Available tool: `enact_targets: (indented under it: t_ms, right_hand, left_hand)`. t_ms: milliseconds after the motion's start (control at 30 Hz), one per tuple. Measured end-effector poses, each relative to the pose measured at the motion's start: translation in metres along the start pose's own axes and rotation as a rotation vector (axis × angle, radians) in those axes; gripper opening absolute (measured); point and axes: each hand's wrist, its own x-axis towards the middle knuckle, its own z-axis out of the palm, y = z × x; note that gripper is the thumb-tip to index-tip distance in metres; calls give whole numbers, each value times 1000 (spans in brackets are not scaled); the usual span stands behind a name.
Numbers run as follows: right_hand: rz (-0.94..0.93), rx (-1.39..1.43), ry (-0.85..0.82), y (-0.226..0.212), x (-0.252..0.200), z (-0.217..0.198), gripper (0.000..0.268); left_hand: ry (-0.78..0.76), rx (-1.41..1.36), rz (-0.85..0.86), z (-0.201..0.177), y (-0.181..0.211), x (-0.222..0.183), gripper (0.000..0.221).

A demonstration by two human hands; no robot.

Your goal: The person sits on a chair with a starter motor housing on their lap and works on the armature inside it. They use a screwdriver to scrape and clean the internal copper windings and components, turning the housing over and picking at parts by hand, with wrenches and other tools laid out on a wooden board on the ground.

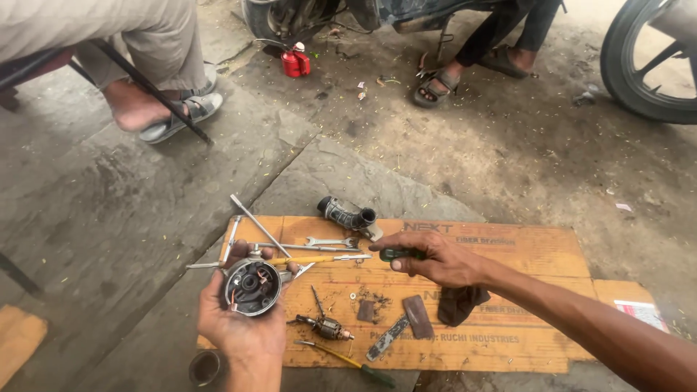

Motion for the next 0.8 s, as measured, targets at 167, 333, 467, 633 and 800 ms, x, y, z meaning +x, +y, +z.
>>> enact_targets:
  t_ms: [167, 333, 467, 633, 800]
  right_hand:
    - [162, 88, -13, -10, -2, 9, 46]
    - [126, 90, -19, -14, 0, 12, 45]
    - [-21, 14, 15, -11, 0, 16, 43]
    - [18, 110, -5, -24, -2, 19, 44]
    - [547, 934, -113, -48, 3, 12, 41]
  left_hand:
    - [-53, 2, 10, -3, 2, -6, 46]
    - [-57, 23, 23, 1, 3, -9, 45]
    - [-70, 42, 14, 2, -4, -11, 45]
    - [-112, 58, 30, 5, -19, -18, 45]
    - [-59, 71, -85, 9, -29, -17, 43]
